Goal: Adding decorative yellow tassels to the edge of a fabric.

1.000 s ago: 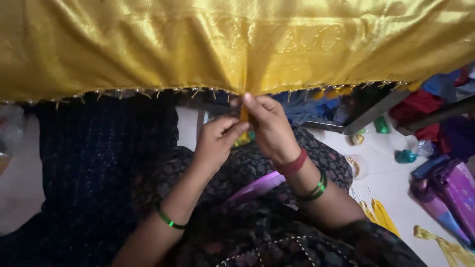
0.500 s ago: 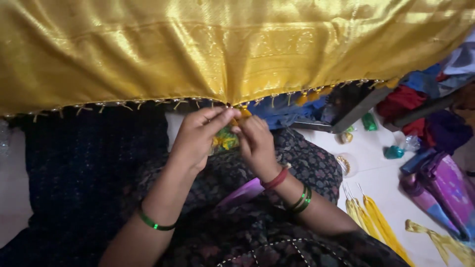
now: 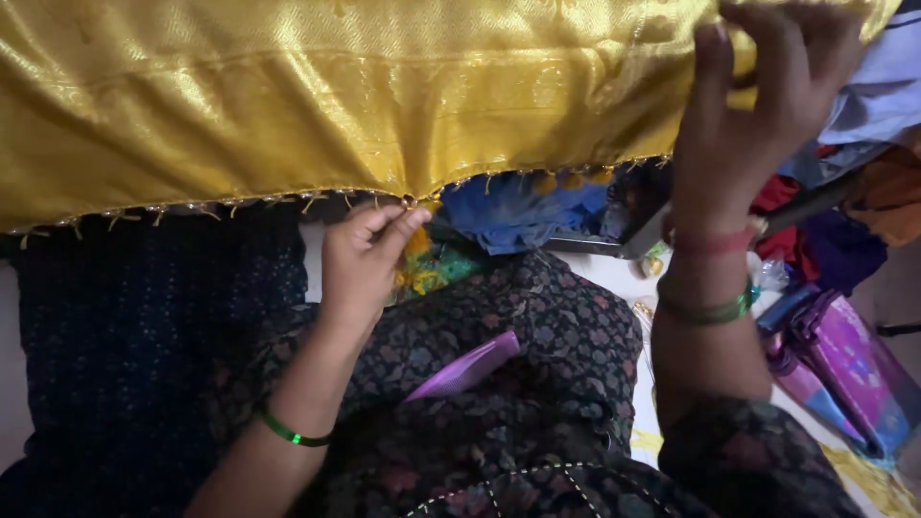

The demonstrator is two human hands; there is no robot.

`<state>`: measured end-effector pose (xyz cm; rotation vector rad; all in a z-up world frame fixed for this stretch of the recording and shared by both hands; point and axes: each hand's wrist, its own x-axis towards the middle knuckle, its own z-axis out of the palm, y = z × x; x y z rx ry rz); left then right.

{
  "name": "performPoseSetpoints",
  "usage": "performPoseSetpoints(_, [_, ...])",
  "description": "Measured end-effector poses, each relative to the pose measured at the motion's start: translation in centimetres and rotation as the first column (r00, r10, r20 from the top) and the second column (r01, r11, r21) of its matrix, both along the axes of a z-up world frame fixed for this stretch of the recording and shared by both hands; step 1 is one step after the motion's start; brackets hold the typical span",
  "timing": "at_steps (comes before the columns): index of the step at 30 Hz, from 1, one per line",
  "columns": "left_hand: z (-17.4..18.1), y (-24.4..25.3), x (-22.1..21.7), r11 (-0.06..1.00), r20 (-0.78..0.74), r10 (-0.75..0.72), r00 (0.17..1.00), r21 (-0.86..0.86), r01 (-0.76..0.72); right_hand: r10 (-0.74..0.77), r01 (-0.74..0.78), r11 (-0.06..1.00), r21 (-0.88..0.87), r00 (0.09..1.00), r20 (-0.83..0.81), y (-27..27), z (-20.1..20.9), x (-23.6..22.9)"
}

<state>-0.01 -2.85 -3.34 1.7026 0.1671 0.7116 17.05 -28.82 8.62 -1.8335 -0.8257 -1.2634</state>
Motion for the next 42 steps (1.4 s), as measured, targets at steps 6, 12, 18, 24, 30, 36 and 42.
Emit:
performPoseSetpoints(6, [0.5, 0.1, -0.2, 0.99, 0.02, 0.045, 0.999, 0.135, -0.047, -0.056, 0.058, 0.998, -0.017, 0.995, 0.085, 0.2, -0.3, 1.5])
performPoseSetpoints(12, [0.5, -0.2, -0.2, 0.942, -0.199, -0.115, 0.973, -0.331, 0.044, 0.066, -0.056, 0.997, -0.057, 0.981, 0.185, 5.4, -3.9, -6.8])
performPoseSetpoints(18, [1.4, -0.7, -0.5, 0.828, -0.078, -0.297, 0.952, -0.518, 0.216, 0.303, -0.389, 0.866, -0.314, 0.908, -0.29, 8.5, -7.7, -14.5])
performPoseSetpoints(24, [-1.9, 0.7, 0.2, 0.567, 0.105, -0.378, 0.92, -0.759, 0.32, 0.662, -0.771, 0.568, 0.288, 0.221, -0.716, 4.2, -9.0, -11.7])
performPoseSetpoints(30, [-1.3, 1.0, 0.6, 0.528, 0.125, -0.381, 0.916, -0.784, 0.326, 0.952, -0.524, -0.05, 0.85, -0.282, -0.118, 0.3, -6.8, -10.0])
performPoseSetpoints(36, [-0.4, 0.5, 0.0, 0.583, 0.064, -0.381, 0.922, -0.757, 0.294, 0.979, -0.635, 0.034, 0.771, -0.134, -0.154, -1.5, -9.4, -7.8])
performPoseSetpoints(42, [-0.5, 0.2, -0.4, 0.582, 0.158, -0.443, 0.882, -0.698, 0.417, 0.608, -0.875, 0.475, -0.096, 0.405, -0.683, 7.8, -3.3, -13.0])
